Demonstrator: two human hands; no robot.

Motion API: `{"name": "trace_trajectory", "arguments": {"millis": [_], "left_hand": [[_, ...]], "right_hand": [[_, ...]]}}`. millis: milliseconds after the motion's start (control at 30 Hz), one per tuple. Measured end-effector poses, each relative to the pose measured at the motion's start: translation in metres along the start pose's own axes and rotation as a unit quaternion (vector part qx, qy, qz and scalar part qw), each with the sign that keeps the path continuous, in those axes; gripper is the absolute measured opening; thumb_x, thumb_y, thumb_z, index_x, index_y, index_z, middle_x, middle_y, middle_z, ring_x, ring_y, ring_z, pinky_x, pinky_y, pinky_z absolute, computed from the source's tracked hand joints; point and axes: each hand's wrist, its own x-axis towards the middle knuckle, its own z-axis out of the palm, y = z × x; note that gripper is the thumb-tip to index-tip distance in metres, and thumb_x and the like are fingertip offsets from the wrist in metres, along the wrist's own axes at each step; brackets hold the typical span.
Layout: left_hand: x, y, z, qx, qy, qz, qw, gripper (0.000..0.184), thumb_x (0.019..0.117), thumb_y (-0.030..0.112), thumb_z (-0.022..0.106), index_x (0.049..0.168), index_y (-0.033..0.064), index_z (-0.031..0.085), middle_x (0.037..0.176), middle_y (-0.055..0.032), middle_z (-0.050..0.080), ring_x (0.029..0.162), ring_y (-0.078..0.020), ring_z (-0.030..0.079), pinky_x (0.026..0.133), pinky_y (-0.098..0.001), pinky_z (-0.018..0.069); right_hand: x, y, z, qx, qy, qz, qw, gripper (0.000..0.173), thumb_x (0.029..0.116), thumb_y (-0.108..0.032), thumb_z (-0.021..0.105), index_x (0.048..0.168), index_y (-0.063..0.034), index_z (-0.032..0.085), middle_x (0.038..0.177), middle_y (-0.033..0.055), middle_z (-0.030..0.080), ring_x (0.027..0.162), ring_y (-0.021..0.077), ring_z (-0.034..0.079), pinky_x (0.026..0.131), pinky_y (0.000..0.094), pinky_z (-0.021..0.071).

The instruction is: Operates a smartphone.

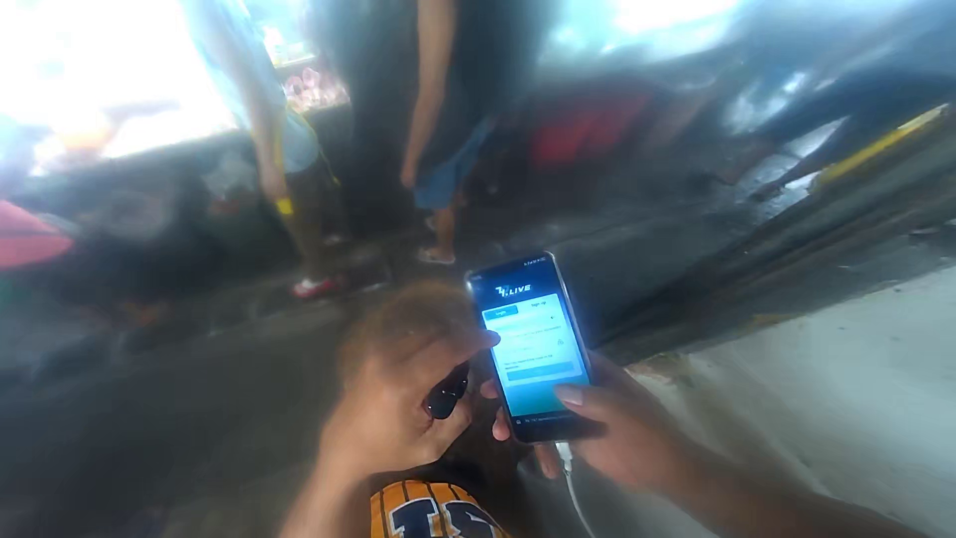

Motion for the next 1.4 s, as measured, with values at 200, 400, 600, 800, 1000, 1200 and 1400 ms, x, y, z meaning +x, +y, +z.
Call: {"name": "trace_trajectory", "arguments": {"millis": [200,400,600,800,1000,1200,1400], "left_hand": [[-0.001,0.002,-0.002,0.006,0.003,-0.011,1.0,0.031,0.0963,0.016,0.064,0.125,0.0045,0.07,0.105,-0.0075,0.074,0.088,-0.0076,0.067,0.079,-0.0233,0.0579],[-0.003,-0.001,0.003,-0.001,0.001,-0.017,1.0,0.03,0.0979,0.02,0.062,0.124,0.0083,0.071,0.098,-0.0044,0.073,0.085,-0.0066,0.065,0.077,-0.0238,0.0565],[-0.003,-0.003,0.005,-0.004,-0.001,-0.017,1.0,0.029,0.0976,0.018,0.062,0.123,0.007,0.071,0.095,-0.0044,0.072,0.082,-0.0071,0.064,0.075,-0.023,0.0548],[-0.001,-0.003,0.011,0.013,-0.054,-0.024,0.998,0.033,0.0986,0.02,0.061,0.129,0.0107,0.069,0.095,-0.0041,0.071,0.082,-0.0067,0.064,0.072,-0.0214,0.0545],[0.0,-0.005,0.012,0.016,-0.065,-0.025,0.997,0.035,0.0976,0.02,0.061,0.131,0.0118,0.068,0.093,-0.0034,0.07,0.08,-0.0065,0.063,0.07,-0.021,0.0531],[-0.001,-0.004,0.015,0.014,-0.084,-0.026,0.996,0.035,0.0978,0.02,0.061,0.132,0.0134,0.067,0.091,-0.0028,0.068,0.078,-0.0071,0.062,0.068,-0.0219,0.0526],[0.0,-0.006,0.018,0.019,-0.107,-0.027,0.994,0.038,0.0978,0.022,0.062,0.135,0.0147,0.065,0.092,-0.0031,0.069,0.077,-0.0075,0.061,0.067,-0.0233,0.0523]], "right_hand": [[0.002,-0.005,0.003,-0.014,-0.008,-0.001,1.0,0.042,0.1046,-0.017,0.053,0.145,-0.0149,0.045,0.131,0.0286,0.063,0.1,0.0448,0.072,0.06,0.0451,0.0646],[0.002,-0.008,0.006,-0.022,-0.013,0.008,1.0,0.034,0.1045,-0.016,0.052,0.138,-0.0088,0.052,0.129,0.026,0.065,0.098,0.0405,0.073,0.061,0.0443,0.0646],[0.001,-0.008,0.004,-0.007,-0.009,0.008,1.0,0.034,0.1046,-0.014,0.051,0.138,-0.0088,0.051,0.13,0.0268,0.064,0.1,0.0413,0.073,0.062,0.0446,0.0648],[0.001,-0.009,0.003,-0.009,0.003,0.006,1.0,0.032,0.1045,-0.013,0.053,0.137,-0.0099,0.052,0.126,0.0247,0.066,0.099,0.0396,0.074,0.062,0.0444,0.0653],[0.001,-0.009,0.002,-0.008,-0.002,-0.001,1.0,0.033,0.1047,-0.013,0.052,0.137,-0.0089,0.052,0.126,0.0247,0.066,0.099,0.0389,0.074,0.062,0.0438,0.0652],[0.001,-0.009,0.003,-0.004,0.008,0.004,1.0,0.032,0.1044,-0.013,0.054,0.136,-0.0096,0.052,0.126,0.0243,0.067,0.099,0.039,0.074,0.062,0.0439,0.0654],[0.0,-0.009,0.002,-0.011,0.007,0.0,1.0,0.031,0.1044,-0.014,0.055,0.135,-0.0094,0.053,0.124,0.0229,0.068,0.098,0.0382,0.074,0.063,0.045,0.0655]]}}
